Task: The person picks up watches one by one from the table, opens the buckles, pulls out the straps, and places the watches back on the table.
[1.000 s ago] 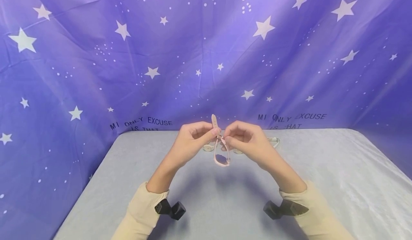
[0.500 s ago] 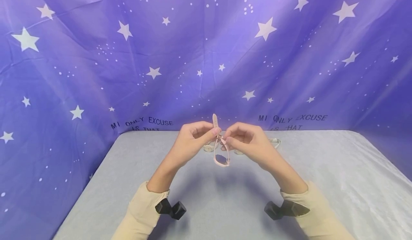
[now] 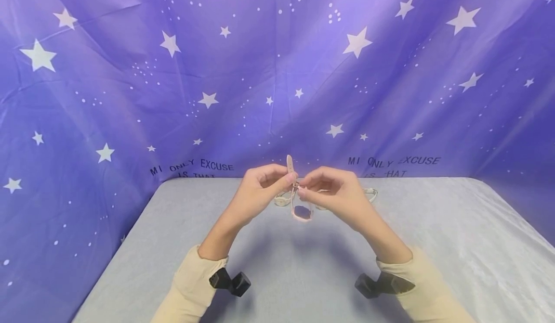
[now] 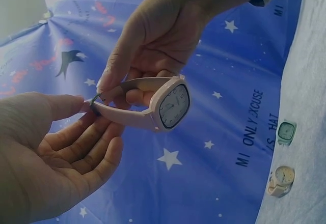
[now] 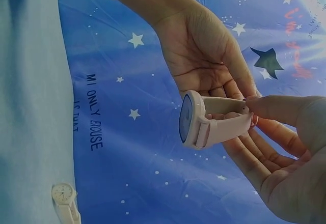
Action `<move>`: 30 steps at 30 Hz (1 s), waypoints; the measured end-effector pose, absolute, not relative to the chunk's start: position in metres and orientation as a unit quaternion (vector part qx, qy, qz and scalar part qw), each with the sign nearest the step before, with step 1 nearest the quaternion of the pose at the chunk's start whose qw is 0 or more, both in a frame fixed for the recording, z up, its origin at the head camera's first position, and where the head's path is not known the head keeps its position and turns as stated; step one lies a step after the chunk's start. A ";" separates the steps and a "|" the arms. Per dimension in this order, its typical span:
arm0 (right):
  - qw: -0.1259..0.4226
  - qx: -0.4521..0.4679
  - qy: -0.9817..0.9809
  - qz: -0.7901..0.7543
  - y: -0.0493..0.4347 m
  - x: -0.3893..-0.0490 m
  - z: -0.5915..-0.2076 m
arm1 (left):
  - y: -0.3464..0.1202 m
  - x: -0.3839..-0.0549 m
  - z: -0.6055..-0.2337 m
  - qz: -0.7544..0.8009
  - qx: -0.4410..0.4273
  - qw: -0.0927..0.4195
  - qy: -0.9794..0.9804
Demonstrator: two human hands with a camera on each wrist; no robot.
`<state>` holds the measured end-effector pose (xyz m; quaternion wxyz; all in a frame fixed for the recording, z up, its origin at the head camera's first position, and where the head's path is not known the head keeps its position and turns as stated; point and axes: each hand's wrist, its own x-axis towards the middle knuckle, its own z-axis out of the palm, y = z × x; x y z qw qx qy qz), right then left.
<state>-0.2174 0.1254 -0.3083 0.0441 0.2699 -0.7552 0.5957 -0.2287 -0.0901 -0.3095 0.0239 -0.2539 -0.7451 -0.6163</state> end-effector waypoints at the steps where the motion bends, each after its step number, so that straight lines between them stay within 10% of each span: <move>1: 0.045 0.270 -0.754 0.598 0.126 -0.217 -0.309 | -0.090 -0.229 -0.309 -0.616 -0.253 0.023 -0.746; 30: 0.052 0.236 -0.770 0.591 0.126 -0.220 -0.308 | -0.091 -0.233 -0.313 -0.626 -0.274 -0.001 -0.730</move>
